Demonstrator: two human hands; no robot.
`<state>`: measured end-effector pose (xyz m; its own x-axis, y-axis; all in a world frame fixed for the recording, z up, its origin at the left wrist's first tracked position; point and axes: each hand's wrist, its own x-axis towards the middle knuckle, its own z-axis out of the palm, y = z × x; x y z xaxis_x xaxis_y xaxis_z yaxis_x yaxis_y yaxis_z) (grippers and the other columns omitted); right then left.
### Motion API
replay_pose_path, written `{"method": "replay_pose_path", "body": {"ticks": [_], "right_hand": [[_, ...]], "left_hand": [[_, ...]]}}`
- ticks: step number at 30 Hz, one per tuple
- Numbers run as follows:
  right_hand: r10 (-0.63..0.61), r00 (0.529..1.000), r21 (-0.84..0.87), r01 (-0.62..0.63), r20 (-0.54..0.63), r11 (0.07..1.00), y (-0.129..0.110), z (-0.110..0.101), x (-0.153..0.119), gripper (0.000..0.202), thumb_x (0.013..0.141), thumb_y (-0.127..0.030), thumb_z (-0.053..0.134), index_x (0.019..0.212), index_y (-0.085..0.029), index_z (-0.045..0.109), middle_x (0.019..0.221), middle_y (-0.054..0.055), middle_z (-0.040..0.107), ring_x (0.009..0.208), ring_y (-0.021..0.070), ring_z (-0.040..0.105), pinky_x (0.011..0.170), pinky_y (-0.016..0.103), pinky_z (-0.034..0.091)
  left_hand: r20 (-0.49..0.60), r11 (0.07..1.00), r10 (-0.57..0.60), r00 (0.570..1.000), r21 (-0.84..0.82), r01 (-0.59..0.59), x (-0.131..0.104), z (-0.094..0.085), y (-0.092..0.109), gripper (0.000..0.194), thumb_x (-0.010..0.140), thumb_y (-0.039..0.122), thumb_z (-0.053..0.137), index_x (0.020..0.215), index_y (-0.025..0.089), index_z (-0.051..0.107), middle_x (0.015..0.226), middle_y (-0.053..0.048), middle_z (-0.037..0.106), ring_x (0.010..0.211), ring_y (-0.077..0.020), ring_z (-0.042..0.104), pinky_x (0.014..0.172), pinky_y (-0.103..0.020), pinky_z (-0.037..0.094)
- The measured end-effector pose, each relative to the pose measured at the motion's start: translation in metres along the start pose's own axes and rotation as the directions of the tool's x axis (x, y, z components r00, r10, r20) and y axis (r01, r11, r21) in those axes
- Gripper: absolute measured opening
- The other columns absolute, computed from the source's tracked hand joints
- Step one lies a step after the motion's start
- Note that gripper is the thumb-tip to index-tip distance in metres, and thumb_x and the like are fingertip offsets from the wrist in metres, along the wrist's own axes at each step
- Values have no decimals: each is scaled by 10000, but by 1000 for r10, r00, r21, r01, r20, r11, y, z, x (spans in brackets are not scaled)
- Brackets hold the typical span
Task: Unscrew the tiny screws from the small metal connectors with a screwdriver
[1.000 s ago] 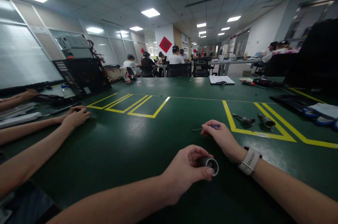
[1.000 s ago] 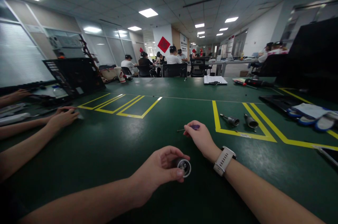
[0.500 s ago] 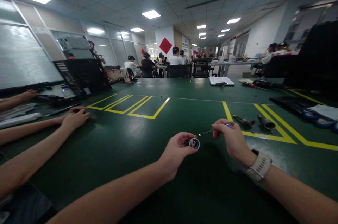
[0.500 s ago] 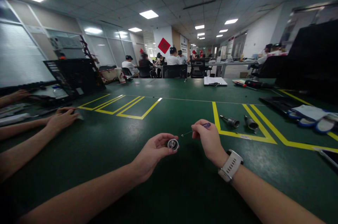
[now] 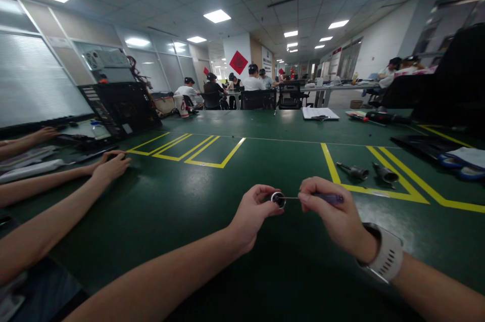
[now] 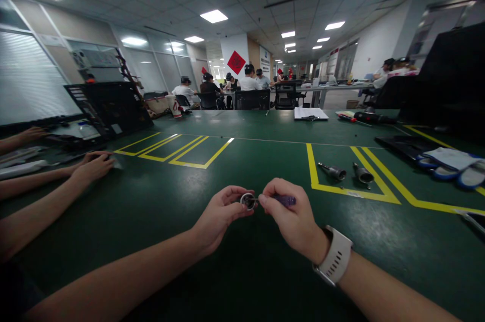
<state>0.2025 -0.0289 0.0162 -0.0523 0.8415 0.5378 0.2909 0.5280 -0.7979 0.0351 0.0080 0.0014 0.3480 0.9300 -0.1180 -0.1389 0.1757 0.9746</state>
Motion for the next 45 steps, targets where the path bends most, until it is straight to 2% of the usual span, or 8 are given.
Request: {"method": "replay_pose_path", "body": {"ticks": [8,19,29,33,37,39,41,45], "right_hand": [[-73,996,-117,78,44,990,-3,2,0,207,810,-255,496,612,-192,504,594,-7,494,573,139,474,533,283,353],[-186,979,-158,198,83,967,-8,5,0,194,812,-186,500,619,-192,489,598,-16,489,590,128,476,557,272,361],[-174,982,-151,182,68,972,-8,6,-2,179,790,-198,513,610,-190,512,597,-15,506,578,129,479,547,275,359],[-23,999,-54,20,-48,998,-2,1,1,204,781,-243,521,582,-199,519,548,-23,495,538,132,467,515,278,349],[161,967,111,-142,-198,984,18,-6,11,189,757,-268,566,583,-197,539,522,-26,507,532,133,465,541,288,359],[264,933,220,-213,-242,952,31,-8,15,169,735,-285,597,599,-192,557,525,-20,530,537,139,481,554,294,371],[369,900,315,-290,-231,904,44,-9,18,161,717,-310,626,629,-184,579,557,-8,562,561,147,505,570,301,386],[481,859,411,-380,-175,829,60,-7,16,172,703,-328,663,661,-177,594,599,5,600,591,154,538,612,314,413]], "left_hand": [[20,994,21,1000,107,-23,-1,-1,-3,200,747,151,619,944,133,587,986,-65,615,843,-160,621,797,-334,522],[1,980,77,997,186,-76,0,5,-2,185,766,77,512,913,110,620,890,-64,642,781,-141,613,714,-292,536],[27,977,86,996,193,-90,2,1,-5,166,769,112,533,906,125,625,896,-55,636,781,-139,615,741,-309,541],[4,980,96,995,177,-95,11,0,-5,157,751,113,566,897,141,618,902,-58,636,811,-160,618,770,-349,532],[-41,941,197,980,288,-177,44,-14,-15,466,624,-30,626,1045,167,593,1041,-70,619,934,-173,605,903,-357,460],[-56,869,277,959,440,-226,67,-25,-20,520,618,-64,600,1084,166,585,1084,-77,598,977,-174,587,927,-351,434],[-29,707,386,922,651,-276,88,-35,-20,469,644,-30,606,1075,155,594,1099,-83,568,987,-176,568,918,-347,428],[20,601,432,902,739,-304,113,-40,-8,354,624,85,699,966,154,636,1029,-66,545,963,-206,533,899,-379,411]]}}
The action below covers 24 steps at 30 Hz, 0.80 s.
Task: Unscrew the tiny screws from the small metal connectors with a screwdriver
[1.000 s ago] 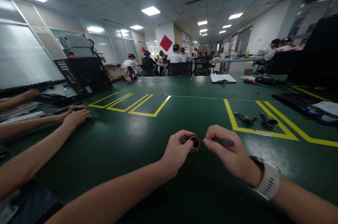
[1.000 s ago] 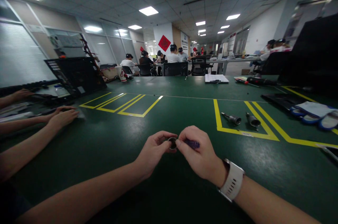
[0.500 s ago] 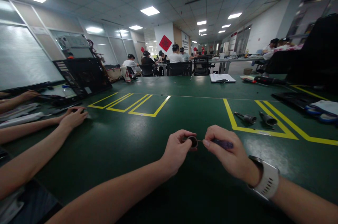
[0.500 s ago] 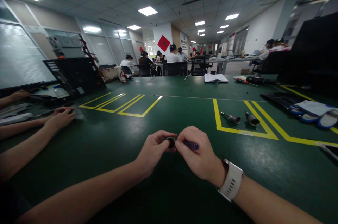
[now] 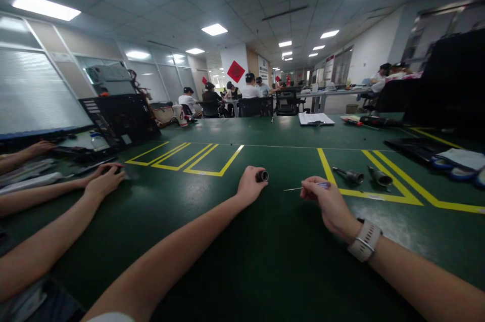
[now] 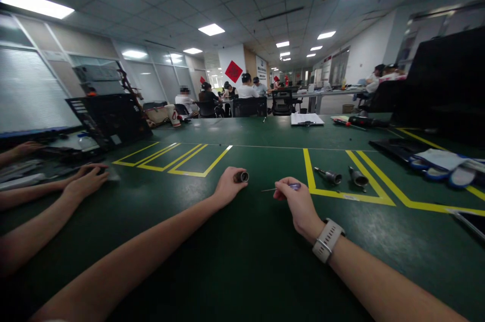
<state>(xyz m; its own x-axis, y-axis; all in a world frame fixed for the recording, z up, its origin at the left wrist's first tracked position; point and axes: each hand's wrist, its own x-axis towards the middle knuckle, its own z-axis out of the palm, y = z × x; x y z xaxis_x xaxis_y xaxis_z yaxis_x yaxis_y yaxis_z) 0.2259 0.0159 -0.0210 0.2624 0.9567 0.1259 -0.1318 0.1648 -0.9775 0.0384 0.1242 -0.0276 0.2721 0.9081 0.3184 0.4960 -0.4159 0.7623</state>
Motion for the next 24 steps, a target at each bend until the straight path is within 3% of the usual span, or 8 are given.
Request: {"method": "replay_pose_path", "body": {"ticks": [4,7,13,19,24], "right_hand": [[22,998,46,-25,59,999,3,1,-2,223,732,-394,646,721,-172,625,691,28,646,678,168,581,679,327,438],[29,995,117,-41,98,992,0,4,-4,279,749,-448,623,737,-170,634,719,39,651,716,175,588,708,331,440],[10,997,130,-21,80,991,-4,9,-9,181,749,-351,626,753,-170,620,731,35,641,729,176,586,714,327,436],[-69,986,-102,85,152,991,-1,12,-14,152,777,-338,598,808,-189,597,819,21,633,833,189,584,781,345,421],[-108,969,-397,192,222,898,-7,15,-22,140,808,-322,540,800,-188,583,807,14,606,785,186,562,714,336,408]], "left_hand": [[66,957,155,986,237,-166,10,1,9,302,660,202,705,947,173,617,993,-53,542,885,-198,521,786,-342,430],[108,906,261,959,315,-282,13,7,8,333,641,247,729,933,178,583,977,-46,559,947,-214,491,823,-347,399],[238,976,189,953,60,-208,14,11,-1,426,651,268,713,989,174,471,904,-5,565,794,-141,520,722,-274,418],[319,961,249,914,36,-274,9,11,5,229,656,283,697,753,152,536,725,20,541,686,-123,489,639,-250,398],[320,942,286,903,77,-326,4,15,6,179,681,264,666,722,152,532,694,22,529,668,-122,477,605,-240,368]]}}
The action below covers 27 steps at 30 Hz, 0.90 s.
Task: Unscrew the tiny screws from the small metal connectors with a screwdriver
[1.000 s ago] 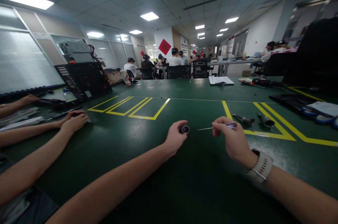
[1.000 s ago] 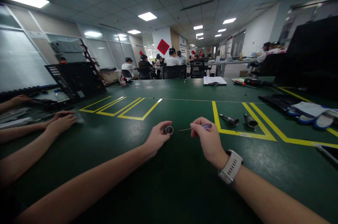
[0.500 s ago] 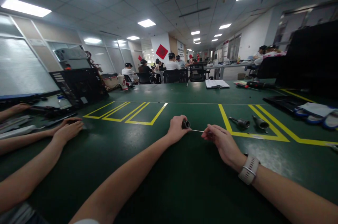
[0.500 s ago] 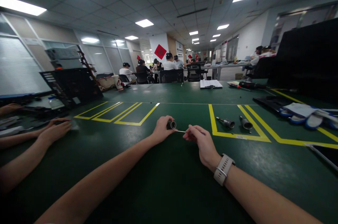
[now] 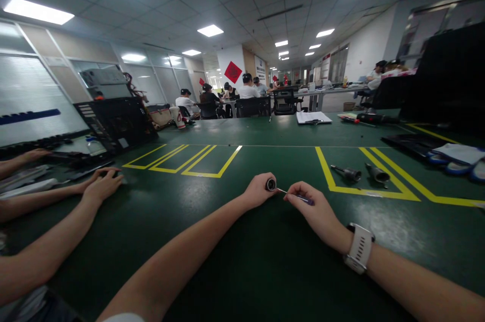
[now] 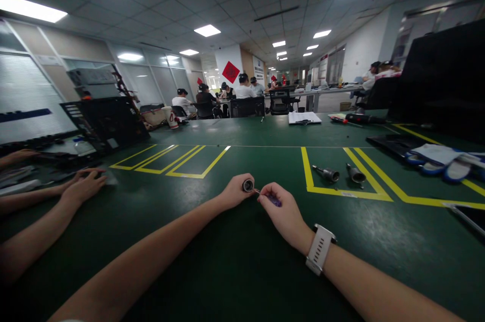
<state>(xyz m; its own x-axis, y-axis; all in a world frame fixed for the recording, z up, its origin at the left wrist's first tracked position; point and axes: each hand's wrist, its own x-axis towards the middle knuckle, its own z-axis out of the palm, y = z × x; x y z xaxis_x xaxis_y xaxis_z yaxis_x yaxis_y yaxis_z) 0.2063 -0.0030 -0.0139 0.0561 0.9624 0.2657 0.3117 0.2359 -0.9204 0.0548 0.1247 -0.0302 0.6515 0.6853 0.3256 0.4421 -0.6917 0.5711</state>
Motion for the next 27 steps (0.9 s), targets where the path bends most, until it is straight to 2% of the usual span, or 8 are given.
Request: {"method": "replay_pose_path", "body": {"ticks": [3,8,13,17,20,23,27], "right_hand": [[-30,999,-76,31,13,997,-4,2,-3,125,811,-300,525,792,-188,579,782,10,592,752,179,551,676,322,403],[-32,999,-44,31,-14,999,-3,4,-3,126,799,-305,543,780,-192,594,764,0,596,733,171,548,661,309,398],[80,997,211,-80,11,974,3,3,-1,166,795,-351,565,813,-193,616,852,22,645,818,182,574,749,340,415],[166,985,482,-172,55,859,9,2,2,149,768,-330,603,799,-185,619,838,39,661,804,182,586,719,331,432],[203,975,579,-217,90,786,10,1,4,137,755,-318,622,792,-186,620,844,42,664,794,177,588,701,321,433],[211,976,577,-208,63,790,8,1,3,137,754,-321,627,781,-187,616,846,40,665,782,172,583,700,318,427],[207,978,494,-187,15,849,6,4,0,146,761,-329,618,777,-185,616,816,37,663,763,171,576,692,317,416]], "left_hand": [[0,998,32,999,54,-32,-1,1,1,165,694,266,651,733,157,532,702,20,521,669,-125,474,598,-240,354],[-16,995,59,998,80,-58,-3,-2,5,145,715,276,627,745,164,541,725,11,531,695,-132,481,634,-250,367],[-45,995,53,998,-77,-56,-5,-4,8,190,715,316,626,715,163,513,699,20,504,672,-122,472,640,-242,384],[-32,978,71,997,-194,-75,-6,-4,9,208,710,317,626,691,159,492,681,24,483,652,-111,453,642,-235,385],[-10,963,96,995,-252,-95,-6,-4,9,215,720,319,620,689,158,480,669,27,468,631,-103,436,624,-227,380],[-14,969,95,995,-227,-96,-6,-4,9,202,720,299,619,689,160,475,671,29,464,632,-103,433,624,-227,378],[-24,992,75,997,-101,-77,-5,-3,8,178,718,273,616,689,166,477,679,29,465,649,-113,438,633,-236,372]]}}
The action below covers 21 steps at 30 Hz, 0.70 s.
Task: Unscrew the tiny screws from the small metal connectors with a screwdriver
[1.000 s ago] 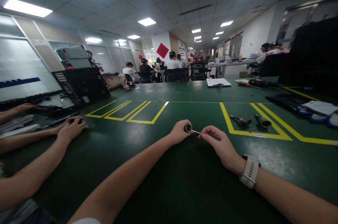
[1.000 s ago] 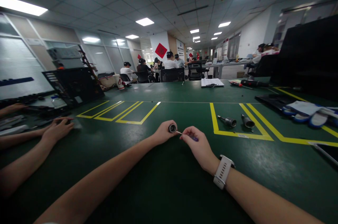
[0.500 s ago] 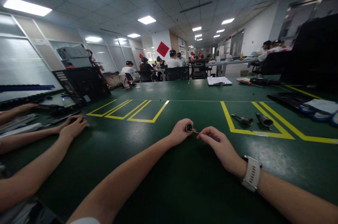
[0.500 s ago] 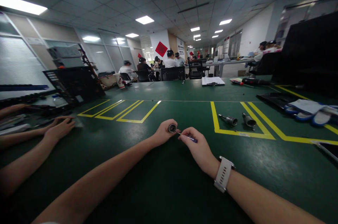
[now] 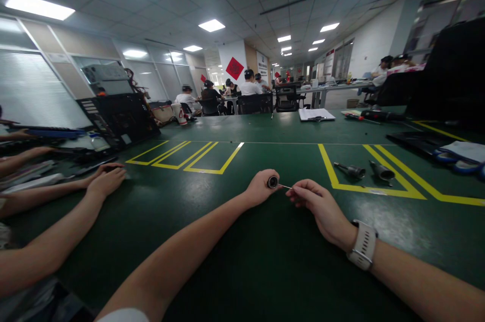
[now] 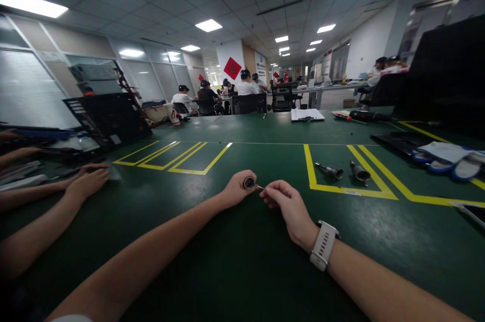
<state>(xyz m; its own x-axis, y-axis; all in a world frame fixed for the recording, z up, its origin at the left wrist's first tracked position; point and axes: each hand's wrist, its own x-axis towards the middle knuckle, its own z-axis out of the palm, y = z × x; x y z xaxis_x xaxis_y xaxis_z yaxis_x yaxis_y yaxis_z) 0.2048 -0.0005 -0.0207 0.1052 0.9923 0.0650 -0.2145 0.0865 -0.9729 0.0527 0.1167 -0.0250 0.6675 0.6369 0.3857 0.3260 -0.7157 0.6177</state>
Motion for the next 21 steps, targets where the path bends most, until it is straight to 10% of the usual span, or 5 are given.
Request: {"method": "replay_pose_path", "body": {"ticks": [21], "right_hand": [[82,997,131,-80,-10,988,-1,-2,1,120,702,-305,649,717,-189,620,755,31,668,710,156,565,661,300,400]], "left_hand": [[-11,997,48,999,-58,-49,2,5,-8,193,685,234,654,680,150,480,658,46,443,610,-88,403,587,-213,340]]}}
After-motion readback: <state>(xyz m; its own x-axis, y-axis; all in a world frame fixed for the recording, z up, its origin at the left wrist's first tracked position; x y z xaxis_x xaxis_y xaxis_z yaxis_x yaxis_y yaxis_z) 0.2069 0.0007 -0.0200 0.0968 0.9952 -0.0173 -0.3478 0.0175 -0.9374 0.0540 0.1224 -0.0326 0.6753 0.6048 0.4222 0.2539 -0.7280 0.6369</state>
